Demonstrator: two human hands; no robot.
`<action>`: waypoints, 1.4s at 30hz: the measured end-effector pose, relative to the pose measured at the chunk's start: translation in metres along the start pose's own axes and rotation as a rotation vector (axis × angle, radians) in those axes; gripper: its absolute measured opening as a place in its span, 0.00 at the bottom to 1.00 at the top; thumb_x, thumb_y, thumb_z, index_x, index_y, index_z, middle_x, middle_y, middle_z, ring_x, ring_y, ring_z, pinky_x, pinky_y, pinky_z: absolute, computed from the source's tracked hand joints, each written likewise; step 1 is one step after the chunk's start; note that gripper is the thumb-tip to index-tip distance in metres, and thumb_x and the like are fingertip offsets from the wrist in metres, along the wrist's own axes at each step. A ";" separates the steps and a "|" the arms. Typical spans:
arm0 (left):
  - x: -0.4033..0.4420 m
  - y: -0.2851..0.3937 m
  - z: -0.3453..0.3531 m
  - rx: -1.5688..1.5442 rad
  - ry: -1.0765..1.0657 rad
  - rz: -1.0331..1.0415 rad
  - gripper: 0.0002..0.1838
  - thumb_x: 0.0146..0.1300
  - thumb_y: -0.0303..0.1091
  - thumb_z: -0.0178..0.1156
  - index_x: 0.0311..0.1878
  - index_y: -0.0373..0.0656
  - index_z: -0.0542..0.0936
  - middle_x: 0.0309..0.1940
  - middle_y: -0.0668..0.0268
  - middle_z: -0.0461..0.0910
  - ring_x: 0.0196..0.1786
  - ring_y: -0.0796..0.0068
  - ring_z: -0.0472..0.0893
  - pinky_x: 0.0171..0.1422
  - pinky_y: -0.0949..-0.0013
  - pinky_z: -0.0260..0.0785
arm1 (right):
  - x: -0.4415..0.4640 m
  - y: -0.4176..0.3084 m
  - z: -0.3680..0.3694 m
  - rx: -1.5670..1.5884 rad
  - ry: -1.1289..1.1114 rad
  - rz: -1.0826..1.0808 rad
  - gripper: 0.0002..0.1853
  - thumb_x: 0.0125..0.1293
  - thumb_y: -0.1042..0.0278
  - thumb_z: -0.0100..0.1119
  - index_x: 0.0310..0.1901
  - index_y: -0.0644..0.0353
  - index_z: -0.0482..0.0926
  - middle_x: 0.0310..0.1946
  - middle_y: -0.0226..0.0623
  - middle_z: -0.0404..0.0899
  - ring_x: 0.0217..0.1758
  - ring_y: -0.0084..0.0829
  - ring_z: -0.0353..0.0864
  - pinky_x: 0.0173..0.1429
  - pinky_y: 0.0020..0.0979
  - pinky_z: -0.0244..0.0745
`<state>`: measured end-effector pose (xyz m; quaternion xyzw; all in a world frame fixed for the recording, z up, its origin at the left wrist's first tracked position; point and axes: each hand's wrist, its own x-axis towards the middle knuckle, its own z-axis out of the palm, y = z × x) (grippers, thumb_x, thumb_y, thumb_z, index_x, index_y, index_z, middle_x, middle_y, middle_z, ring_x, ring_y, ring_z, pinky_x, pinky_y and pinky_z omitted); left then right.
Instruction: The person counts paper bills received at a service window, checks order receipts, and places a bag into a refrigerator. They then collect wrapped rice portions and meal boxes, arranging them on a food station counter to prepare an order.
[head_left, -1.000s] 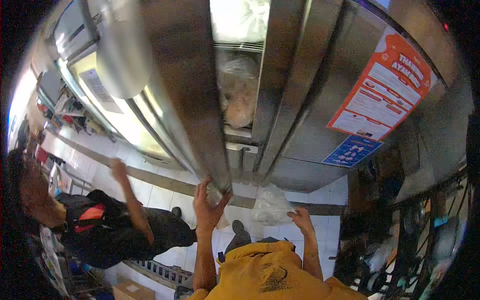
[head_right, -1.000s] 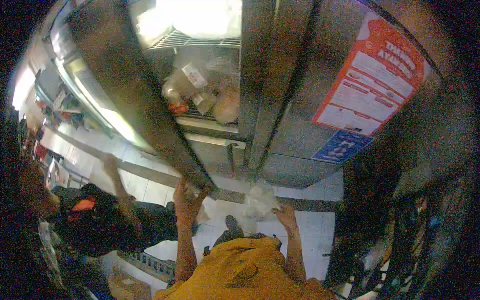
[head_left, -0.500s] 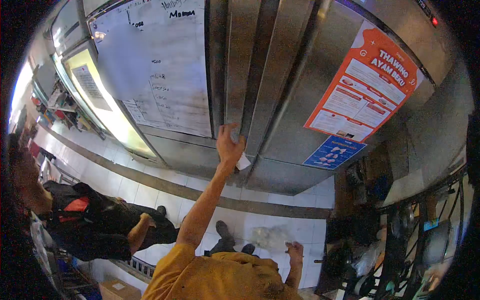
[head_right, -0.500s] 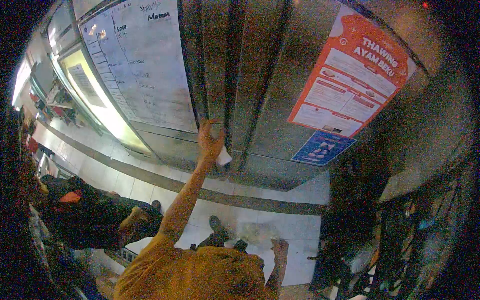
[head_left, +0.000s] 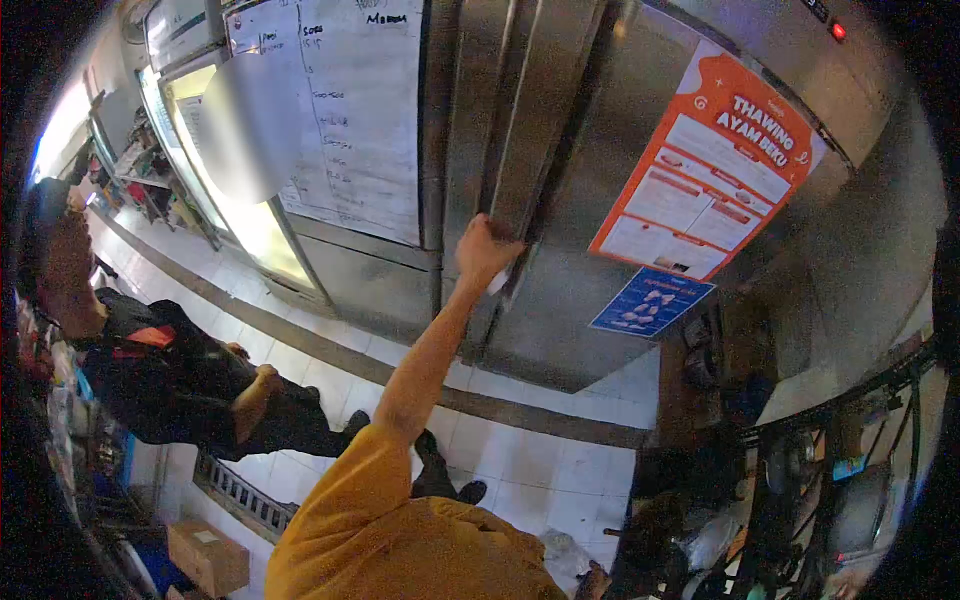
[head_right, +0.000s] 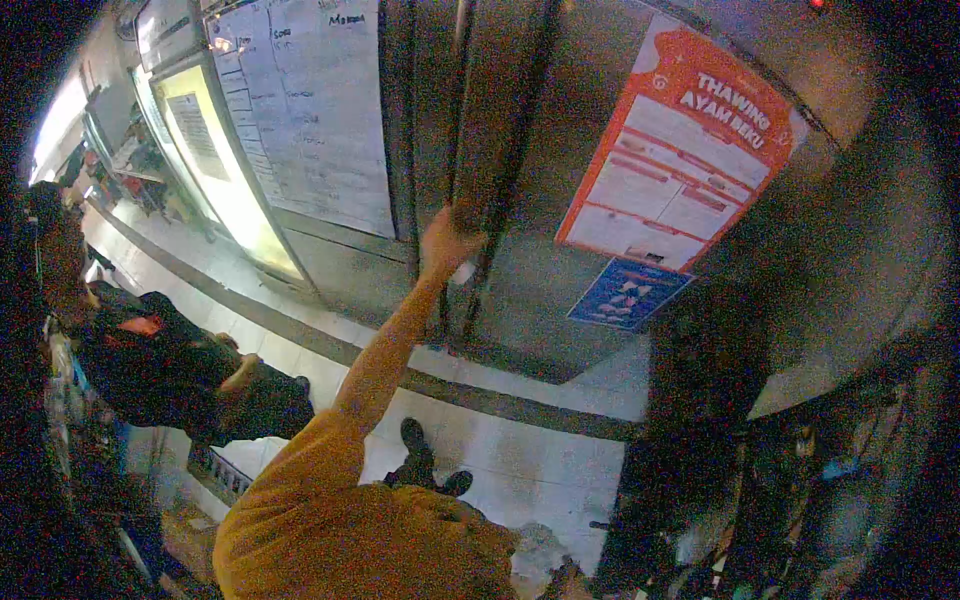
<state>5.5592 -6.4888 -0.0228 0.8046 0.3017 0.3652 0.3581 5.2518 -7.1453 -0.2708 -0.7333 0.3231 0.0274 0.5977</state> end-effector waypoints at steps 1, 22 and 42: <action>-0.025 0.006 -0.016 0.028 -0.022 0.019 0.32 0.38 0.50 0.79 0.43 0.42 0.78 0.40 0.59 0.83 0.48 0.55 0.82 0.50 0.55 0.74 | 0.001 -0.004 -0.001 -0.018 0.002 0.008 0.15 0.56 0.62 0.71 0.38 0.61 0.77 0.34 0.38 0.82 0.35 0.35 0.83 0.32 0.39 0.76; -0.434 0.180 0.023 -0.360 -1.319 0.868 0.22 0.65 0.48 0.61 0.51 0.44 0.69 0.39 0.54 0.77 0.37 0.47 0.81 0.38 0.47 0.75 | 0.049 0.163 0.036 -0.843 -0.060 -0.349 0.16 0.54 0.56 0.72 0.27 0.62 0.81 0.23 0.39 0.82 0.29 0.37 0.83 0.34 0.43 0.75; -0.288 -0.033 -0.015 0.128 -1.160 0.144 0.47 0.59 0.58 0.66 0.75 0.44 0.61 0.30 0.56 0.81 0.35 0.52 0.82 0.39 0.55 0.74 | -0.001 -0.225 0.294 -0.399 -0.584 -0.780 0.19 0.64 0.62 0.67 0.25 0.65 0.71 0.17 0.31 0.66 0.24 0.21 0.60 0.29 0.32 0.62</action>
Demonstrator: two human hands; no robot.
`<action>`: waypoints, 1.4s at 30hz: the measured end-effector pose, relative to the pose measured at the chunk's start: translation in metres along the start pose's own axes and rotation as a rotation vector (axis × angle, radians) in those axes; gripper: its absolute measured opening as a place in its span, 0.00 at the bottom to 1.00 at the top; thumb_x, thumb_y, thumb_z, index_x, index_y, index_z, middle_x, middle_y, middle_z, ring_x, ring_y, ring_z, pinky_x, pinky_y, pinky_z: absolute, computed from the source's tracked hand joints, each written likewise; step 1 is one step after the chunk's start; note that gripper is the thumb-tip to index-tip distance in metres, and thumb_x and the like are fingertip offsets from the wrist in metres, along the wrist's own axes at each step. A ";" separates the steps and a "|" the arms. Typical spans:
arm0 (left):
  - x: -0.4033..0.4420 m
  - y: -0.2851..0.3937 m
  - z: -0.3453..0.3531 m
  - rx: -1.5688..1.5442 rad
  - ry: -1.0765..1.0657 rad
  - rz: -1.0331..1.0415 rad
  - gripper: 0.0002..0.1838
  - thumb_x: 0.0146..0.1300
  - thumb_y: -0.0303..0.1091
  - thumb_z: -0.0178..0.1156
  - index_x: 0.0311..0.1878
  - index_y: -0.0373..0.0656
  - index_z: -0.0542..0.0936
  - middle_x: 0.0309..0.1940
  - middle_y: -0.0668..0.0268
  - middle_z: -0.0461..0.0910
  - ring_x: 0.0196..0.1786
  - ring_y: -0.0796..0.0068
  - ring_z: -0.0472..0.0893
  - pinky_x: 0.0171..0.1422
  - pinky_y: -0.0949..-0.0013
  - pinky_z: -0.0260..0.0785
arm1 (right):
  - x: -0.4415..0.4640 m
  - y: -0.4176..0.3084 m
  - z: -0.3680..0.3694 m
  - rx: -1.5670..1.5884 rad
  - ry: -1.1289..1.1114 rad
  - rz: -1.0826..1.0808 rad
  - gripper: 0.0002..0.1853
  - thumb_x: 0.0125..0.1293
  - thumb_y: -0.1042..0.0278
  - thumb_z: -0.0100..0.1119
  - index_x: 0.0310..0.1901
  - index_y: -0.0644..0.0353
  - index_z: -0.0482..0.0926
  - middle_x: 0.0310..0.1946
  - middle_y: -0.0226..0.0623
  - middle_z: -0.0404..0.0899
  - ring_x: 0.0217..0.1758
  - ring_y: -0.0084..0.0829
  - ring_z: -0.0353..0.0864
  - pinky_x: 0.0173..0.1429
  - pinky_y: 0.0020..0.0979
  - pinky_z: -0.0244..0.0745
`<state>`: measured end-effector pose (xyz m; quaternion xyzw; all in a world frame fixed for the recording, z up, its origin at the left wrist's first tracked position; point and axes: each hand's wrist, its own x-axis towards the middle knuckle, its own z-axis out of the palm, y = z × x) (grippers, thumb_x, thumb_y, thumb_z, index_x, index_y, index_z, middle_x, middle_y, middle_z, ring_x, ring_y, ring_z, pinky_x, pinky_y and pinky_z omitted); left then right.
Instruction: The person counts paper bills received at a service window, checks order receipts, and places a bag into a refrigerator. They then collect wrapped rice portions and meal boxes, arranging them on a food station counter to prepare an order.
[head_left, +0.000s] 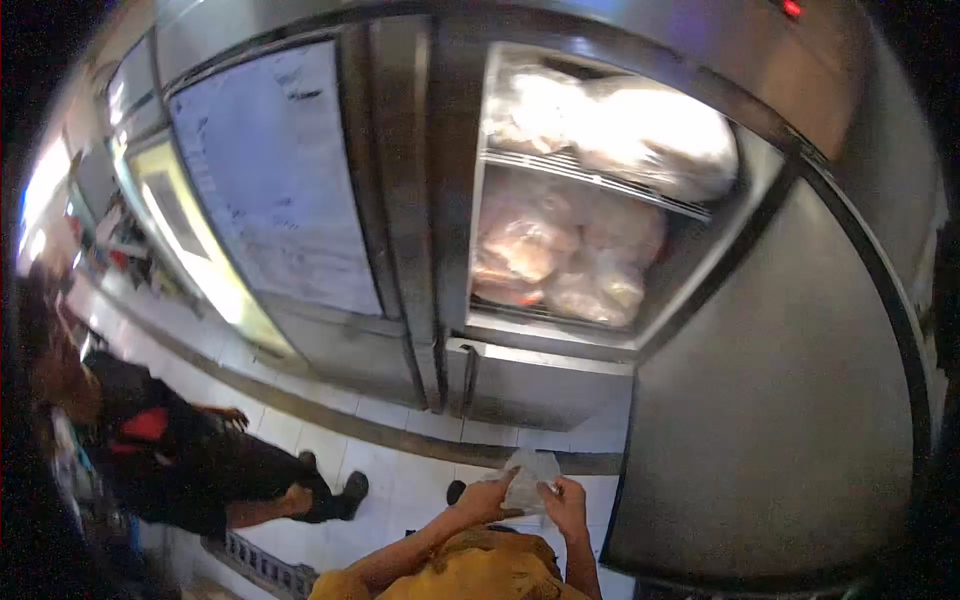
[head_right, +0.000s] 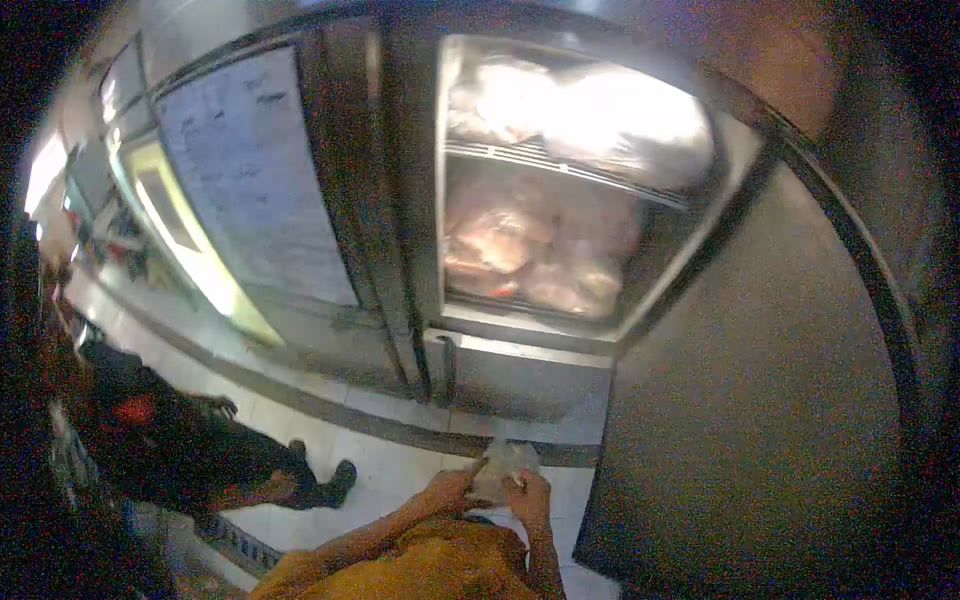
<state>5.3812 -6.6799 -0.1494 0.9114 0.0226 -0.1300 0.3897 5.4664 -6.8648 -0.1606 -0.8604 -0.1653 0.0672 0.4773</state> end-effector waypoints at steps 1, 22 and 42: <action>0.002 0.003 -0.011 -0.092 0.095 0.022 0.45 0.59 0.57 0.67 0.73 0.43 0.64 0.30 0.56 0.81 0.35 0.52 0.82 0.39 0.55 0.74 | 0.011 -0.002 0.002 -0.004 -0.078 0.048 0.19 0.65 0.62 0.67 0.25 0.65 0.71 0.17 0.30 0.65 0.24 0.20 0.59 0.29 0.31 0.61; 0.137 -0.089 -0.326 0.012 1.466 -0.262 0.43 0.48 0.56 0.73 0.59 0.34 0.72 0.51 0.45 0.77 0.53 0.44 0.79 0.56 0.51 0.73 | -0.016 -0.055 0.069 -0.147 -0.785 -0.227 0.22 0.57 0.59 0.72 0.30 0.71 0.73 0.27 0.47 0.77 0.36 0.34 0.81 0.40 0.39 0.74; -0.270 -0.133 -0.232 -0.266 1.220 -0.308 0.22 0.45 0.41 0.79 0.37 0.35 0.83 0.29 0.59 0.86 0.32 0.71 0.86 0.37 0.65 0.79 | -0.024 -0.115 0.211 -0.343 -1.213 -0.381 0.28 0.60 0.42 0.66 0.36 0.67 0.78 0.31 0.50 0.82 0.33 0.41 0.84 0.38 0.40 0.76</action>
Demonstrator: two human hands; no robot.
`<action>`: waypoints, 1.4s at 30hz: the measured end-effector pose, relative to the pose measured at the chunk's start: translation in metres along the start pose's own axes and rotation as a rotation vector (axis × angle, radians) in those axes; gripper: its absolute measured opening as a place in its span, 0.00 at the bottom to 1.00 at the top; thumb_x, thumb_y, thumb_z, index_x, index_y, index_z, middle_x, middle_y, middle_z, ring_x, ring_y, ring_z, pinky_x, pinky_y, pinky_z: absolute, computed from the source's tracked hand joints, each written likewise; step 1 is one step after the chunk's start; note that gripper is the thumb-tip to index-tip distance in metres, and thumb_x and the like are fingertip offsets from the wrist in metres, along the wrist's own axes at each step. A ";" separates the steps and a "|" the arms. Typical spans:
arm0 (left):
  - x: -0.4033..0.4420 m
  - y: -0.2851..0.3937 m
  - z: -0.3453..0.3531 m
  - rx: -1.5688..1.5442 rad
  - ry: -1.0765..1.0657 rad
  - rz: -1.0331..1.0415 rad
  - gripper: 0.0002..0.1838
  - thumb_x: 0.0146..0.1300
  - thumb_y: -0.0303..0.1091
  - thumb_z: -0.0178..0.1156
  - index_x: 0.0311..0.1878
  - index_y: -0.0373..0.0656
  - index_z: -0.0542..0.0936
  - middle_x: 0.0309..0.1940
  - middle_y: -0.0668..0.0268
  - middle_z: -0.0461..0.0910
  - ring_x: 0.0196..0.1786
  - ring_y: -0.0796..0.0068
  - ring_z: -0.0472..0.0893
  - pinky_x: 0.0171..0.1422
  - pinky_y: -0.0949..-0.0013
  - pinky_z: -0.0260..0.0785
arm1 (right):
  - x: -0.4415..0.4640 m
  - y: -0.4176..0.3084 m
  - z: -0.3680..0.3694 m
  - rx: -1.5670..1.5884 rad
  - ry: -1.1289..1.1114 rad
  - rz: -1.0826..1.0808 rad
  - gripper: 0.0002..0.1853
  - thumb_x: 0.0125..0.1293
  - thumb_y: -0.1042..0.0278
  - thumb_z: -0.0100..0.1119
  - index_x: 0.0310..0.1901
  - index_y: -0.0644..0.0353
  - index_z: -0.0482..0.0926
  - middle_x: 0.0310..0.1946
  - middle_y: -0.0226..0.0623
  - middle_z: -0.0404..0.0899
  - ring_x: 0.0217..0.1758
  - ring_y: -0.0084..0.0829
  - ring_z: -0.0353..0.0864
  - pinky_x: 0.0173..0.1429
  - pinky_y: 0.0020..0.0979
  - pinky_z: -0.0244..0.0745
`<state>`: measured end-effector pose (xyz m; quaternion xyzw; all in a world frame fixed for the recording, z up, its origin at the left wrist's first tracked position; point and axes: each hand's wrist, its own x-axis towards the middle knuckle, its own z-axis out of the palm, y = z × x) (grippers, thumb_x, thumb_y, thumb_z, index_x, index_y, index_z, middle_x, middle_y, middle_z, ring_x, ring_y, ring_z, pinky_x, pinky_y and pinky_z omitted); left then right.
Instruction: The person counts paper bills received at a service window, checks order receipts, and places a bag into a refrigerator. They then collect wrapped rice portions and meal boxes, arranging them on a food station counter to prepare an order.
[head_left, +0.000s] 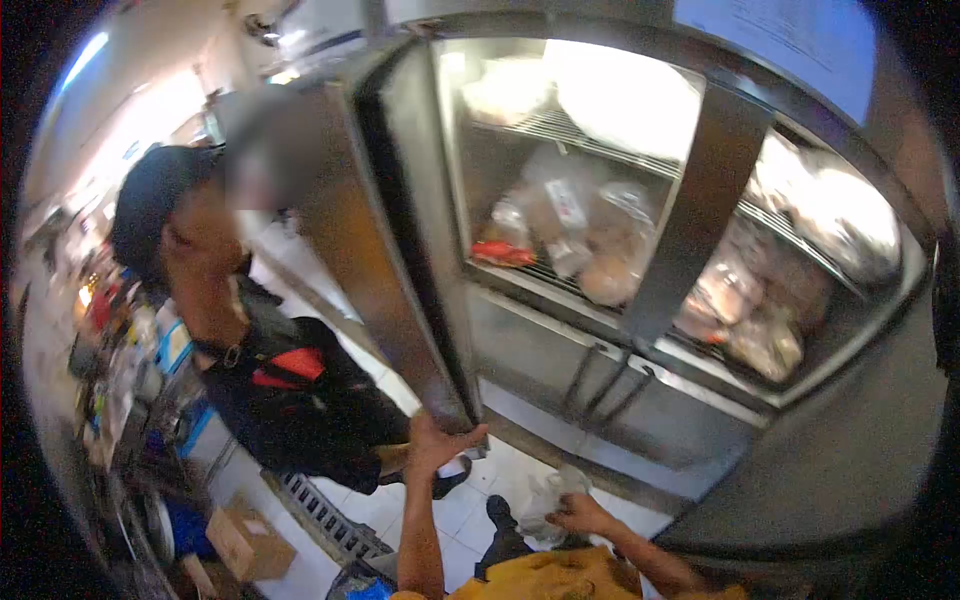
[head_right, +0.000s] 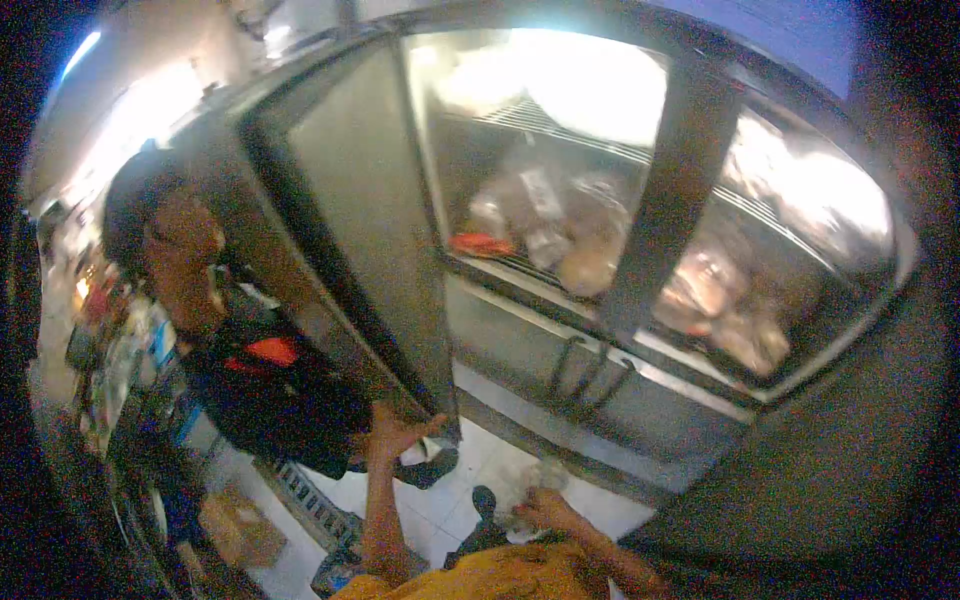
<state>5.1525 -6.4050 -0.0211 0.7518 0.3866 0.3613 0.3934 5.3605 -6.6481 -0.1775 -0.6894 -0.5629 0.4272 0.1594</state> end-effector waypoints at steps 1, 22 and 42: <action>0.002 -0.026 0.001 -0.072 -0.040 -0.037 0.21 0.45 0.41 0.79 0.37 0.35 0.84 0.30 0.59 0.87 0.33 0.70 0.87 0.38 0.65 0.79 | 0.007 0.004 0.009 -0.061 -0.004 -0.045 0.28 0.60 0.42 0.65 0.36 0.67 0.78 0.30 0.49 0.82 0.33 0.42 0.84 0.38 0.41 0.76; -0.054 -0.084 -0.010 -0.389 0.343 -0.333 0.53 0.40 0.23 0.81 0.68 0.38 0.58 0.63 0.51 0.66 0.61 0.61 0.72 0.63 0.57 0.74 | 0.111 -0.125 -0.155 0.152 0.358 -0.312 0.15 0.55 0.62 0.71 0.32 0.66 0.78 0.19 0.38 0.73 0.22 0.29 0.73 0.29 0.37 0.71; -0.050 -0.068 0.007 -0.382 0.486 -0.349 0.55 0.40 0.32 0.84 0.69 0.35 0.58 0.63 0.49 0.68 0.59 0.55 0.74 0.66 0.52 0.71 | 0.109 -0.266 -0.553 -1.017 1.563 -1.087 0.08 0.53 0.72 0.72 0.33 0.59 0.82 0.24 0.40 0.82 0.24 0.32 0.82 0.30 0.33 0.75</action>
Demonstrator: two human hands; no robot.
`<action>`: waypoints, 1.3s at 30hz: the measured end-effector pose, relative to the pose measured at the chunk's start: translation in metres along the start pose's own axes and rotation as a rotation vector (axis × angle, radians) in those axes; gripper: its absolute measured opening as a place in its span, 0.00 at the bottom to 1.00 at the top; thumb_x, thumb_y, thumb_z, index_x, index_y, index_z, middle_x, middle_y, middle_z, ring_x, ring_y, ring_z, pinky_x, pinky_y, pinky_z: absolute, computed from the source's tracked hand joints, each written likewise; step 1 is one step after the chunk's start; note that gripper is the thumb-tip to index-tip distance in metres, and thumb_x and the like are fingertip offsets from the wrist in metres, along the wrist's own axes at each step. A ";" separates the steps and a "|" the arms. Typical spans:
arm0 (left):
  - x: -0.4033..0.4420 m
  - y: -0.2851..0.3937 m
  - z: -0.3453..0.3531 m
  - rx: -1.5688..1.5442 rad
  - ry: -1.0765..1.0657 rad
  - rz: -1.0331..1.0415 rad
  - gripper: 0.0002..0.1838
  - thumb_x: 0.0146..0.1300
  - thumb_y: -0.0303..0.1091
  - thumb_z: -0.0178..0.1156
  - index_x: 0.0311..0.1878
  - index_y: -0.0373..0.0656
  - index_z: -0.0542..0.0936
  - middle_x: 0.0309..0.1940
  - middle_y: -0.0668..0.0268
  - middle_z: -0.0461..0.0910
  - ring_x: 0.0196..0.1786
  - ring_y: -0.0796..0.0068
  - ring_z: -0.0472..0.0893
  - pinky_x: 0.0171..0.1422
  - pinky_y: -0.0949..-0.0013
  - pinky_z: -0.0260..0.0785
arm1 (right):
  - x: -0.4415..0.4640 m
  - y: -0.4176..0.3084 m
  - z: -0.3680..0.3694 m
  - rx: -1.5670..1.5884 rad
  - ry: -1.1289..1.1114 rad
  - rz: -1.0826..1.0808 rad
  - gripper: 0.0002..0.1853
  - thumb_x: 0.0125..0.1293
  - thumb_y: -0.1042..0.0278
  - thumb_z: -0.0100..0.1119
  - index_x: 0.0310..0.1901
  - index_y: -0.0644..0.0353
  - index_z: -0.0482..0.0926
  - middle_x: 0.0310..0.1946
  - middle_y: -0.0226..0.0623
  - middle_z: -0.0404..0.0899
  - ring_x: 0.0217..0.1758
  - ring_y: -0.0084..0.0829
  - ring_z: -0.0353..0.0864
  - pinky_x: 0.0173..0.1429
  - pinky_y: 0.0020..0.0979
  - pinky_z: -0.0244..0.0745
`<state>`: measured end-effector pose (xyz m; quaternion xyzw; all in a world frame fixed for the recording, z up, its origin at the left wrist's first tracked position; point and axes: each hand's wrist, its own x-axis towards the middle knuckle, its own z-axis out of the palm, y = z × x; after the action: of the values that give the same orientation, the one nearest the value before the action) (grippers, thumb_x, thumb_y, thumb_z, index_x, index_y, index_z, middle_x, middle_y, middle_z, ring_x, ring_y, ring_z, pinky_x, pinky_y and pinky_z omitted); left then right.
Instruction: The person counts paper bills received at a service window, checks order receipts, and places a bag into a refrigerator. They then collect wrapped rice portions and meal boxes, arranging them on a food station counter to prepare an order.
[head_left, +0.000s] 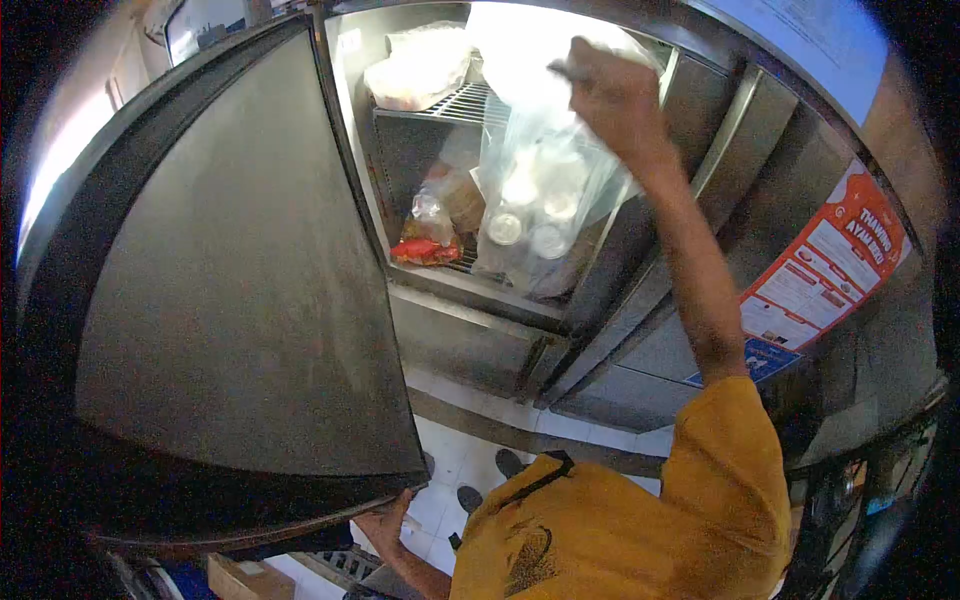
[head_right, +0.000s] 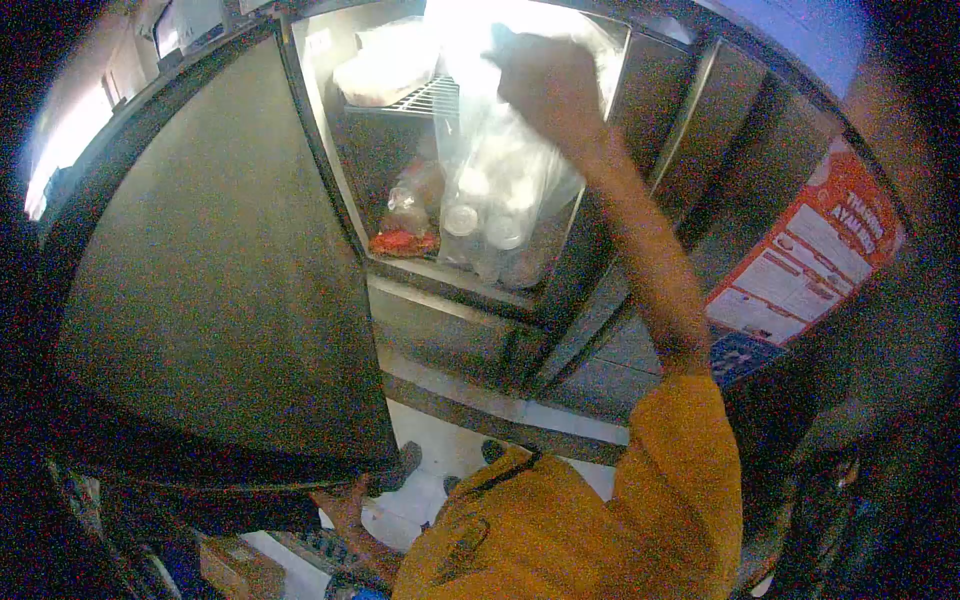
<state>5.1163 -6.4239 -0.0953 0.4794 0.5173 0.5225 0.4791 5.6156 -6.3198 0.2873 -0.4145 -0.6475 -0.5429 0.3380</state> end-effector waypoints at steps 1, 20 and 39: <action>0.004 -0.004 -0.004 -0.180 -0.034 -0.116 0.55 0.40 0.31 0.83 0.70 0.35 0.58 0.63 0.49 0.68 0.60 0.55 0.74 0.66 0.52 0.71 | -0.008 -0.024 -0.001 -0.084 -0.165 0.173 0.09 0.55 0.72 0.68 0.37 0.58 0.78 0.25 0.46 0.81 0.26 0.42 0.83 0.32 0.40 0.78; -0.018 -0.030 -0.011 0.003 0.028 0.093 0.30 0.54 0.26 0.74 0.59 0.32 0.74 0.56 0.52 0.77 0.48 0.63 0.80 0.51 0.58 0.76 | -0.221 -0.017 0.161 0.163 -0.235 1.520 0.25 0.65 0.46 0.64 0.41 0.67 0.83 0.31 0.45 0.85 0.32 0.37 0.83 0.37 0.38 0.76; -0.055 -0.043 0.128 0.433 0.094 -0.006 0.22 0.74 0.37 0.52 0.61 0.29 0.76 0.54 0.49 0.82 0.46 0.65 0.82 0.54 0.62 0.72 | -0.202 -0.051 0.158 0.357 -0.302 0.774 0.13 0.67 0.68 0.61 0.37 0.67 0.67 0.29 0.61 0.76 0.36 0.63 0.77 0.37 0.51 0.70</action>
<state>5.2483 -6.4684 -0.1383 0.5448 0.6405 0.4196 0.3419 5.6583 -6.2022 0.0579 -0.6361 -0.5702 -0.1896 0.4840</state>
